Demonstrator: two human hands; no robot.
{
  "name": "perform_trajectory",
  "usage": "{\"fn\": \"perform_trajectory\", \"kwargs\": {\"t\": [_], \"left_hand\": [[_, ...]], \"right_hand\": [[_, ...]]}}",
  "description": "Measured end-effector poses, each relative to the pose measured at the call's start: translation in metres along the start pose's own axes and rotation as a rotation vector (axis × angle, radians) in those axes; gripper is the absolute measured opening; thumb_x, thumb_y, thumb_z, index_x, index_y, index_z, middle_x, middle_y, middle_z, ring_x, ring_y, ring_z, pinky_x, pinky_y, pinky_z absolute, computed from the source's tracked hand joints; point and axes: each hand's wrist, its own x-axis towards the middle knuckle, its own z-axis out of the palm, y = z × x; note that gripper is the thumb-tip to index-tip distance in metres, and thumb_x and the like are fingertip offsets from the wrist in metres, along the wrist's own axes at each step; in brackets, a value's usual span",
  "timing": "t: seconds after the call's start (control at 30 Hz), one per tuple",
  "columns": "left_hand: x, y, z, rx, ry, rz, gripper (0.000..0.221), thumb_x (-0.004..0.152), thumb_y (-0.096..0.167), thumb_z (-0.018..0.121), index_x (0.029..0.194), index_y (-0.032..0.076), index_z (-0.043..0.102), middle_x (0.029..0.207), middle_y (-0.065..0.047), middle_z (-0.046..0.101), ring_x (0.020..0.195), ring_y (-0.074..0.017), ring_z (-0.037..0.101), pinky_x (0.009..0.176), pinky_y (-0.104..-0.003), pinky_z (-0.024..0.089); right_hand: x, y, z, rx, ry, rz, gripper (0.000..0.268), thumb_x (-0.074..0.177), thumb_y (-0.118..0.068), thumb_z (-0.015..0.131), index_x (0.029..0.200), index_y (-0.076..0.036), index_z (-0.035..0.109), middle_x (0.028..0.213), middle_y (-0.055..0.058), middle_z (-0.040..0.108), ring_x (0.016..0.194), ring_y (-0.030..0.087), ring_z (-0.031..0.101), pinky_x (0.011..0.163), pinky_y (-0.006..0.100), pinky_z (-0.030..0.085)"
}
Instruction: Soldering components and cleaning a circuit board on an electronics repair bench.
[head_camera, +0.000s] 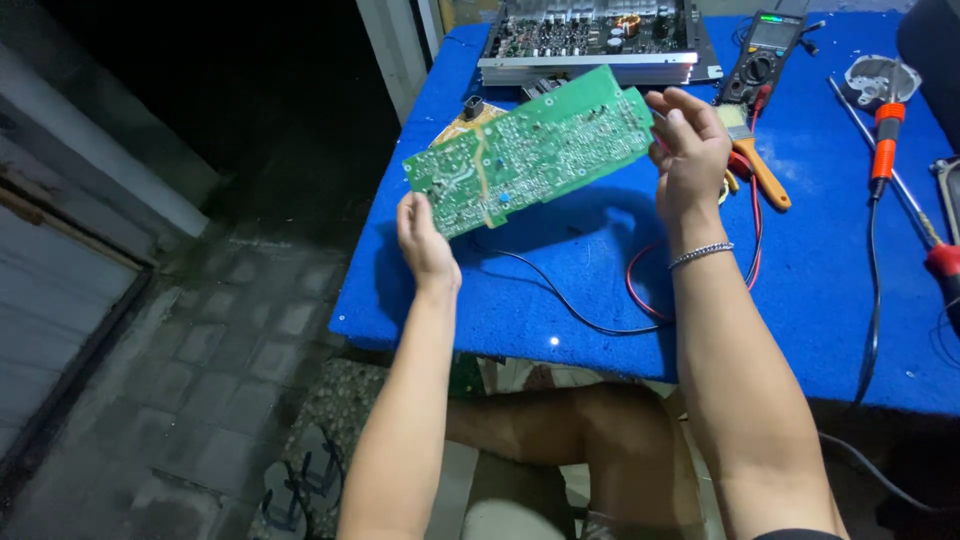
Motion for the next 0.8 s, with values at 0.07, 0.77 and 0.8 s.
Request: {"fn": "perform_trajectory", "kwargs": {"t": [0.07, 0.77, 0.8], "left_hand": [[-0.013, 0.027, 0.004, -0.161, -0.111, -0.088, 0.026, 0.106, 0.024, 0.051, 0.122, 0.006, 0.060, 0.111, -0.006, 0.062, 0.099, -0.0153, 0.058, 0.090, -0.029, 0.047], [0.010, 0.003, -0.006, -0.619, 0.119, -0.449, 0.015, 0.100, 0.026, 0.067, 0.090, 0.015, 0.070, 0.092, -0.014, 0.076, 0.085, -0.0335, 0.076, 0.077, -0.057, 0.066], [0.010, 0.006, -0.006, -0.631, 0.134, -0.481, 0.015, 0.100, 0.026, 0.067, 0.090, 0.016, 0.071, 0.093, -0.013, 0.076, 0.085, -0.0339, 0.076, 0.078, -0.058, 0.066]], "right_hand": [[0.000, -0.003, -0.003, 0.112, -0.028, 0.037, 0.034, 0.104, -0.011, 0.048, 0.136, -0.004, 0.057, 0.129, 0.014, 0.070, 0.111, 0.020, 0.074, 0.093, 0.030, 0.063], [0.049, 0.076, -0.095, -1.445, 0.185, -0.202, 0.036, 0.081, -0.015, 0.077, 0.117, -0.016, 0.073, 0.123, 0.009, 0.063, 0.107, 0.043, 0.061, 0.088, 0.061, 0.052], [0.052, 0.077, -0.096, -1.424, 0.205, -0.241, 0.035, 0.080, -0.012, 0.076, 0.115, -0.014, 0.072, 0.119, 0.011, 0.063, 0.103, 0.045, 0.063, 0.087, 0.059, 0.053]]}}
